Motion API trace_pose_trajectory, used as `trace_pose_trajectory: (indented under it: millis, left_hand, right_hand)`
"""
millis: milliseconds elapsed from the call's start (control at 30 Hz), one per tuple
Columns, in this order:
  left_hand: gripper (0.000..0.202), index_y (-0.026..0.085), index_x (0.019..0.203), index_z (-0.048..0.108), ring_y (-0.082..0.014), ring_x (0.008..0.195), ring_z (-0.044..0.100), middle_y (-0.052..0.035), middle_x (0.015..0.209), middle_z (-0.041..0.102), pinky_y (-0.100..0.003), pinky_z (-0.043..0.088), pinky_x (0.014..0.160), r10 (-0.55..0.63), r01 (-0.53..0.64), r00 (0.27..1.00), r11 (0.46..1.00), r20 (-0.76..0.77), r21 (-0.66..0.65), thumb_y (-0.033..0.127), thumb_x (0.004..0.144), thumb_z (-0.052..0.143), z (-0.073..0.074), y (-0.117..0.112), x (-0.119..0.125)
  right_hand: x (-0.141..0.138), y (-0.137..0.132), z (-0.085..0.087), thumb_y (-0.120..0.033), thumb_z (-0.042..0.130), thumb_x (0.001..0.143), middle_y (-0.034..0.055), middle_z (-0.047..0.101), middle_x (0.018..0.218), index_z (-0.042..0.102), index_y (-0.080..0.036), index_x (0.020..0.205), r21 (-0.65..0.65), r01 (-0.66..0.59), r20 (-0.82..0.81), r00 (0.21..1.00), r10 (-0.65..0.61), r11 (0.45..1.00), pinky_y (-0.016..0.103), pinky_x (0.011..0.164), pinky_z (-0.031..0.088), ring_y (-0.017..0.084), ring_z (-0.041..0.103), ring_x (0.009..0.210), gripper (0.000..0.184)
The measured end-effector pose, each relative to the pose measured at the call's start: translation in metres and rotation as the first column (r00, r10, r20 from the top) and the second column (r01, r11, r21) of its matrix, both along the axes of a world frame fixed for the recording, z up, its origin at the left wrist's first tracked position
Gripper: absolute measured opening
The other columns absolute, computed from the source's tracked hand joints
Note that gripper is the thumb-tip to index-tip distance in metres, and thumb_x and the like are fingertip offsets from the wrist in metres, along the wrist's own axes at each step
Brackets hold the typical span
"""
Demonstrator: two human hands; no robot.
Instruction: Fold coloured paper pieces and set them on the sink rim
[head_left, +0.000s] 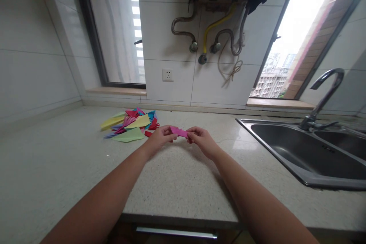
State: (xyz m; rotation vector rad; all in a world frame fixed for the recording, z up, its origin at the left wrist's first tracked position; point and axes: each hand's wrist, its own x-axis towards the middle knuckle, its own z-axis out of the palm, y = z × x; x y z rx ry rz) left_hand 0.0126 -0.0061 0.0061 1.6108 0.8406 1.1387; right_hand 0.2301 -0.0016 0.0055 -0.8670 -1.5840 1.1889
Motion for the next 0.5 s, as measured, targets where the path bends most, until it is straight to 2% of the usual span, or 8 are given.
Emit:
trace_pose_trajectory:
  millis: [100,267,367,500]
  left_hand:
    - [0.035,0.016,0.105,0.067,-0.0177,0.088,0.064,-0.0089,0.101,0.071,-0.027,0.048,0.071,0.010,-0.010,0.999,1.000,-0.033,0.001,0.034,0.076,0.074,-0.0012,-0.0006,0.0028]
    - [0.037,0.017,0.109,0.066,-0.0178,0.087,0.064,-0.0093,0.104,0.070,-0.027,0.049,0.068,0.010,-0.010,0.999,1.000,-0.049,-0.008,0.034,0.077,0.073,-0.0023,-0.0002,0.0042]
    - [0.032,0.016,0.105,0.068,-0.0175,0.085,0.063,-0.0093,0.099,0.070,-0.027,0.049,0.067,0.007,-0.006,0.997,1.000,-0.077,0.020,0.032,0.078,0.072,-0.0010,-0.0014,0.0045]
    - [0.029,0.016,0.103,0.069,-0.0181,0.084,0.063,-0.0094,0.096,0.071,-0.026,0.049,0.066,-0.023,0.033,0.994,0.996,-0.111,0.085,0.033,0.079,0.070,-0.0001,-0.0035,0.0059]
  right_hand:
    - [-0.0018,-0.0013,0.0009,-0.042,0.068,0.077,0.0030,0.066,0.074,0.063,-0.017,0.091,0.024,-0.014,0.036,0.999,0.013,1.000,0.028,0.065,0.047,0.013,0.059,0.066,0.029]
    - [-0.0026,-0.0017,0.0016,-0.041,0.068,0.078,0.0041,0.067,0.078,0.063,-0.017,0.092,0.104,-0.016,0.099,0.995,0.006,0.994,0.028,0.065,0.047,0.014,0.061,0.069,0.028]
    - [-0.0023,-0.0030,0.0021,-0.042,0.066,0.081,0.0052,0.068,0.085,0.063,-0.018,0.093,0.218,0.021,0.182,0.981,-0.062,0.976,0.030,0.070,0.049,0.015,0.062,0.074,0.027]
    - [-0.0035,-0.0094,0.0067,-0.039,0.064,0.084,0.0044,0.068,0.086,0.065,-0.020,0.097,0.410,0.051,0.302,0.934,-0.188,0.911,0.029,0.071,0.047,0.016,0.061,0.078,0.023]
